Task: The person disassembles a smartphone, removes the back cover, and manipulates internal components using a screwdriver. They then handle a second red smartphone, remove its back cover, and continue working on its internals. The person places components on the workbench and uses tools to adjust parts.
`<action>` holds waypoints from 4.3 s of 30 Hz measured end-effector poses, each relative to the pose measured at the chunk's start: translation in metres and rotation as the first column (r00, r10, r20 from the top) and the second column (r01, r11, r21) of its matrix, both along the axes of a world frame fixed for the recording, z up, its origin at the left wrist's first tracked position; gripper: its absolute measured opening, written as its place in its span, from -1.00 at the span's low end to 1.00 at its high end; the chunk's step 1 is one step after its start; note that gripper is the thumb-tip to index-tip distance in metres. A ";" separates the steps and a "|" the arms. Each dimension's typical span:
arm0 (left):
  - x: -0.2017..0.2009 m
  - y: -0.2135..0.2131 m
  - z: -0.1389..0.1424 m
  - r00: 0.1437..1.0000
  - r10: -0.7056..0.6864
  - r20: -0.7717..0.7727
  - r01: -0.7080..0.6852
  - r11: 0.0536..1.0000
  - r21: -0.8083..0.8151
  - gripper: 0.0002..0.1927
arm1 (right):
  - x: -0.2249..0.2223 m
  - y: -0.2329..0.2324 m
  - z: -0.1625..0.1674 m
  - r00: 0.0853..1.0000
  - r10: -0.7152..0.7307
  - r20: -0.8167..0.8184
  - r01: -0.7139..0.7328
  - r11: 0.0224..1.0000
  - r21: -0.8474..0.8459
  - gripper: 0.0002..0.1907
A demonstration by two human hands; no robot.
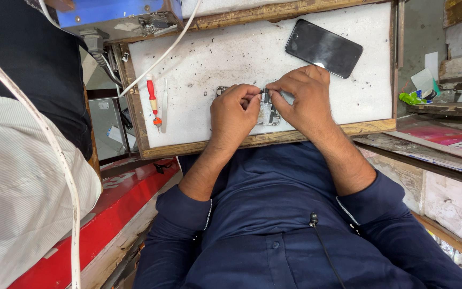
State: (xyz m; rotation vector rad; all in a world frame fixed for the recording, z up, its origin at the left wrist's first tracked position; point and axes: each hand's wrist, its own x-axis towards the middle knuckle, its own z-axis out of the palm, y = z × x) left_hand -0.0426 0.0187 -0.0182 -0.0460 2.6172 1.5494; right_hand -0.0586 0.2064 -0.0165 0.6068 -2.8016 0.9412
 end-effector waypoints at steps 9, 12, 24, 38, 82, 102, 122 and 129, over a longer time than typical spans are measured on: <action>0.000 0.000 0.003 1.000 0.020 0.005 -0.020 1.000 0.007 -0.89 | 0.001 -0.001 0.004 1.000 -0.005 -0.002 0.005 1.000 0.006 -0.91; -0.001 0.001 0.003 0.998 0.055 -0.001 -0.055 0.998 0.024 -0.88 | 0.001 -0.001 0.005 1.000 -0.001 -0.009 0.001 1.000 0.003 -0.90; 0.000 0.001 0.004 0.999 0.038 0.006 -0.038 0.999 0.018 -0.89 | 0.003 0.000 0.005 1.000 -0.009 -0.009 0.009 1.000 -0.004 -0.90; 0.005 0.000 0.002 0.997 0.028 -0.068 -0.027 1.000 0.015 -0.80 | 0.004 0.004 0.007 0.999 -0.003 0.035 0.004 1.000 -0.026 -0.90; 0.044 -0.075 -0.001 0.924 0.299 -0.238 -0.288 0.954 0.083 -0.88 | 0.024 -0.032 0.040 0.983 0.181 -0.040 -0.173 0.974 0.148 -0.35; 0.051 -0.053 0.017 0.982 0.008 -0.191 -0.033 0.991 -0.130 -0.89 | 0.028 -0.018 0.034 0.983 0.125 0.133 -0.111 0.987 -0.114 -0.57; 0.047 -0.067 0.009 0.944 0.186 -0.271 -0.185 0.982 0.028 -0.87 | 0.017 -0.052 0.016 0.989 0.144 -0.038 -0.138 0.981 0.134 -0.51; 0.041 -0.063 0.003 0.953 0.178 -0.243 -0.196 0.979 -0.051 -0.82 | 0.012 -0.049 0.015 0.981 0.188 -0.056 -0.182 0.979 0.097 -0.57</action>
